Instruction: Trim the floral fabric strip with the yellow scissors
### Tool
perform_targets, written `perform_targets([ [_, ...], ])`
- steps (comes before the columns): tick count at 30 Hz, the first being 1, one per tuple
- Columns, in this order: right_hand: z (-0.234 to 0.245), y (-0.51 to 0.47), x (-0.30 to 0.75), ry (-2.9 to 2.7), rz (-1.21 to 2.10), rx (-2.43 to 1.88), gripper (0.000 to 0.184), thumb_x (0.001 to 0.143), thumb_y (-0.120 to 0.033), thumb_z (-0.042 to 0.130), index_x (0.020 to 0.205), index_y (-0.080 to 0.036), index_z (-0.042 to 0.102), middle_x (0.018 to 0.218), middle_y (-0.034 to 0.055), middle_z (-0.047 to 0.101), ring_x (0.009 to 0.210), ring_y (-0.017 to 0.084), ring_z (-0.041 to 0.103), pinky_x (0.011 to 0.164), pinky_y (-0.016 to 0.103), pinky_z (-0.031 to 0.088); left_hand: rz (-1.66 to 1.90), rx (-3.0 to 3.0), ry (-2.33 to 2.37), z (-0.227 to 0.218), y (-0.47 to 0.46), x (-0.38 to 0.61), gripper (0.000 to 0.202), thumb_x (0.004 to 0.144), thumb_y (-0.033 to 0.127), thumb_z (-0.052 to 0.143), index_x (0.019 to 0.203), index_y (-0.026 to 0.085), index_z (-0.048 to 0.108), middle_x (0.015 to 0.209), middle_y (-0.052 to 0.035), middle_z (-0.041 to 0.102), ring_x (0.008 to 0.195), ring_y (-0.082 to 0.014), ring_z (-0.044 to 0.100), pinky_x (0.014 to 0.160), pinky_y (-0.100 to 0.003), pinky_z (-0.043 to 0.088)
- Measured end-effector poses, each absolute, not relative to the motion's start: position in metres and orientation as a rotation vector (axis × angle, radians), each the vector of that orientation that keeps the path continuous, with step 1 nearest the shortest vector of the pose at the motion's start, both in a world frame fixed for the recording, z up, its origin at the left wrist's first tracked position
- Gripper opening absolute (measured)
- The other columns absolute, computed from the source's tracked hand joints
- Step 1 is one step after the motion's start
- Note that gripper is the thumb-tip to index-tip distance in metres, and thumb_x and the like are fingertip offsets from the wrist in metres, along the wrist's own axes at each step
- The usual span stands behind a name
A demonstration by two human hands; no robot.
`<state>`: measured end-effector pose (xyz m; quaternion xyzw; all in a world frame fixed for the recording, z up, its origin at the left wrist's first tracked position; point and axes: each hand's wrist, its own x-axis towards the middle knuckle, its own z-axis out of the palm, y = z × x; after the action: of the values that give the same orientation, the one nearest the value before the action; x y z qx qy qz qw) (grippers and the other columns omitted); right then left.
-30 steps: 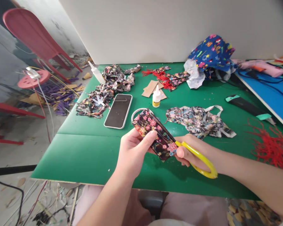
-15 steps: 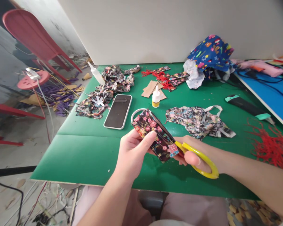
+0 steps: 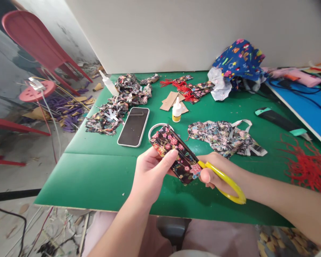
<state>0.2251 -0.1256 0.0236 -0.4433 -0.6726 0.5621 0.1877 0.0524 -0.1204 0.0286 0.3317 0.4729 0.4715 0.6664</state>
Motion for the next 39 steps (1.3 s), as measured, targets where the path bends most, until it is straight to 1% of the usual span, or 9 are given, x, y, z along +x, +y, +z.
perform_targets([
  [6,0.023,-0.127,0.225,-1.839,1.611,-1.264,0.055,0.074,-0.072,0.047,0.06,-0.019,0.041,0.052,-0.0049,0.039,0.048,0.008,0.036,0.044,0.021,0.025,1.071,0.774,1.059,0.024,-0.119,0.049,0.016,0.067,0.029,0.075,0.074,0.016,0.069,0.068,-0.0009,0.07,0.053,-0.0139,0.064,0.045,-0.022,0.053],
  [14,0.019,-0.128,0.225,-1.838,1.603,-1.244,0.053,0.077,-0.067,0.048,0.058,-0.019,0.039,0.05,-0.0048,0.041,0.048,0.008,0.037,0.045,0.021,0.024,1.121,0.75,1.056,0.026,-0.121,0.053,0.013,0.067,0.026,0.075,0.072,0.016,0.069,0.065,0.0001,0.07,0.051,-0.0123,0.062,0.044,-0.02,0.052],
  [20,0.026,-0.127,0.226,-1.858,1.621,-1.221,0.062,0.071,-0.079,0.038,0.061,-0.018,0.042,0.054,-0.0041,0.041,0.052,0.009,0.038,0.047,0.022,0.026,1.116,0.757,1.026,0.024,-0.119,0.051,0.015,0.069,0.03,0.074,0.073,0.016,0.07,0.065,0.0,0.069,0.053,-0.0112,0.062,0.045,-0.018,0.052],
  [23,0.029,-0.125,0.227,-1.886,1.647,-1.283,0.064,0.069,-0.081,0.037,0.061,-0.018,0.042,0.056,-0.0039,0.042,0.052,0.008,0.036,0.047,0.021,0.024,1.179,0.772,0.975,0.021,-0.117,0.048,0.015,0.074,0.033,0.07,0.08,0.019,0.07,0.067,0.0013,0.069,0.056,-0.0093,0.062,0.049,-0.016,0.052],
  [27,0.029,-0.124,0.228,-1.951,1.688,-1.261,0.071,0.062,-0.087,0.03,0.067,-0.017,0.043,0.058,-0.0043,0.044,0.055,0.008,0.034,0.049,0.02,0.027,1.258,0.743,0.959,0.018,-0.116,0.047,0.012,0.075,0.027,0.07,0.085,0.021,0.071,0.074,0.0019,0.071,0.063,-0.0084,0.064,0.059,-0.016,0.054],
  [30,0.029,-0.123,0.229,-1.991,1.702,-1.193,0.074,0.059,-0.089,0.022,0.069,-0.018,0.04,0.06,-0.0036,0.044,0.057,0.009,0.036,0.05,0.021,0.03,1.236,0.734,0.954,0.018,-0.116,0.048,0.011,0.076,0.025,0.069,0.086,0.021,0.071,0.077,0.002,0.072,0.064,-0.0078,0.065,0.059,-0.015,0.054],
  [33,0.029,-0.123,0.23,-2.03,1.686,-1.176,0.072,0.062,-0.088,0.023,0.069,-0.019,0.038,0.062,-0.0033,0.043,0.057,0.009,0.036,0.05,0.021,0.028,1.231,0.737,0.953,0.018,-0.116,0.048,0.009,0.076,0.024,0.069,0.085,0.022,0.071,0.076,0.003,0.072,0.061,-0.0065,0.064,0.056,-0.014,0.053],
  [36,0.029,-0.124,0.23,-2.013,1.691,-1.182,0.07,0.065,-0.086,0.025,0.072,-0.018,0.041,0.063,-0.0033,0.045,0.057,0.009,0.037,0.05,0.021,0.028,1.232,0.739,0.948,0.018,-0.116,0.048,0.008,0.076,0.024,0.069,0.084,0.022,0.071,0.075,0.0035,0.072,0.06,-0.0065,0.064,0.056,-0.014,0.053],
  [39,0.027,-0.125,0.229,-1.976,1.679,-1.159,0.064,0.07,-0.081,0.034,0.073,-0.018,0.044,0.064,-0.0032,0.048,0.058,0.009,0.04,0.051,0.021,0.029,1.223,0.754,0.959,0.017,-0.117,0.048,0.009,0.076,0.024,0.07,0.085,0.022,0.071,0.075,0.0039,0.071,0.06,-0.007,0.064,0.054,-0.014,0.054],
])
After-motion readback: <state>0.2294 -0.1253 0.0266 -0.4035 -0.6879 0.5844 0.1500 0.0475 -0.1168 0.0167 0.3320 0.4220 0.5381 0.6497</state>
